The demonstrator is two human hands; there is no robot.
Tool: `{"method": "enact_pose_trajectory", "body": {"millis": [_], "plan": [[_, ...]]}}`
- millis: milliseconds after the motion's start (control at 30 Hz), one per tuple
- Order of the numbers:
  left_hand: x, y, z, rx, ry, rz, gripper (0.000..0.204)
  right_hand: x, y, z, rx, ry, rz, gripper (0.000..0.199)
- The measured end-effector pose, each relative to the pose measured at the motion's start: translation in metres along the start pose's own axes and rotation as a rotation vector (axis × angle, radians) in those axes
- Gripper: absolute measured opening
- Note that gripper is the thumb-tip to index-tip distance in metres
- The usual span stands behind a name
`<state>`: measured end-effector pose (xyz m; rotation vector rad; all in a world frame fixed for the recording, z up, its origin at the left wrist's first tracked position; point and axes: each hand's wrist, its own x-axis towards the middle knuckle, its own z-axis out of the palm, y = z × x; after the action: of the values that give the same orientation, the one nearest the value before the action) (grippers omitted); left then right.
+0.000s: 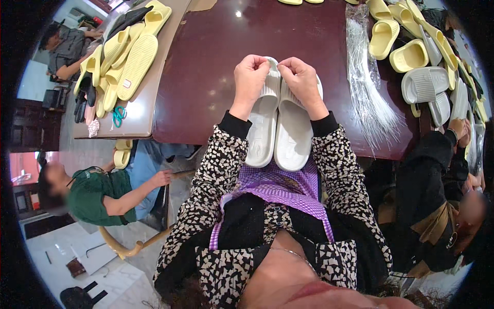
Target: The person pairs slides together by threading plastic fastener ties through each pair of slippers and securing them by hand.
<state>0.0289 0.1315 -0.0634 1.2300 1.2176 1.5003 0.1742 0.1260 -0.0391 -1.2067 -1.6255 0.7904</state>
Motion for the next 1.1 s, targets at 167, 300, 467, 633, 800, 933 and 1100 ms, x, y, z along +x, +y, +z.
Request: {"method": "enact_pose_trajectory", "body": {"millis": [167, 300, 467, 633, 800, 933, 1100], "plan": [[-0.001, 0.001, 0.002, 0.005, 0.036, -0.012, 0.011, 0.001, 0.004, 0.001, 0.008, 0.007, -0.034, 0.01], [-0.002, 0.002, 0.003, -0.02, 0.056, -0.021, 0.013, 0.001, 0.005, 0.001, -0.02, 0.011, -0.051, 0.011], [-0.002, 0.001, 0.002, 0.008, 0.052, 0.0, 0.013, 0.001, 0.004, 0.001, -0.045, -0.009, -0.023, 0.01], [-0.004, 0.001, 0.003, 0.039, 0.05, 0.041, 0.012, 0.001, 0.004, 0.003, -0.039, 0.006, -0.052, 0.01], [-0.003, 0.011, 0.001, -0.191, -0.04, -0.107, 0.01, -0.001, 0.001, 0.002, -0.03, 0.027, -0.052, 0.011], [-0.001, 0.017, -0.006, -0.357, -0.135, -0.264, 0.011, 0.0, 0.004, 0.002, -0.031, 0.014, -0.114, 0.011], [0.003, 0.011, -0.01, -0.424, -0.202, -0.269, 0.01, 0.003, 0.003, 0.002, -0.056, -0.005, -0.142, 0.01]]}}
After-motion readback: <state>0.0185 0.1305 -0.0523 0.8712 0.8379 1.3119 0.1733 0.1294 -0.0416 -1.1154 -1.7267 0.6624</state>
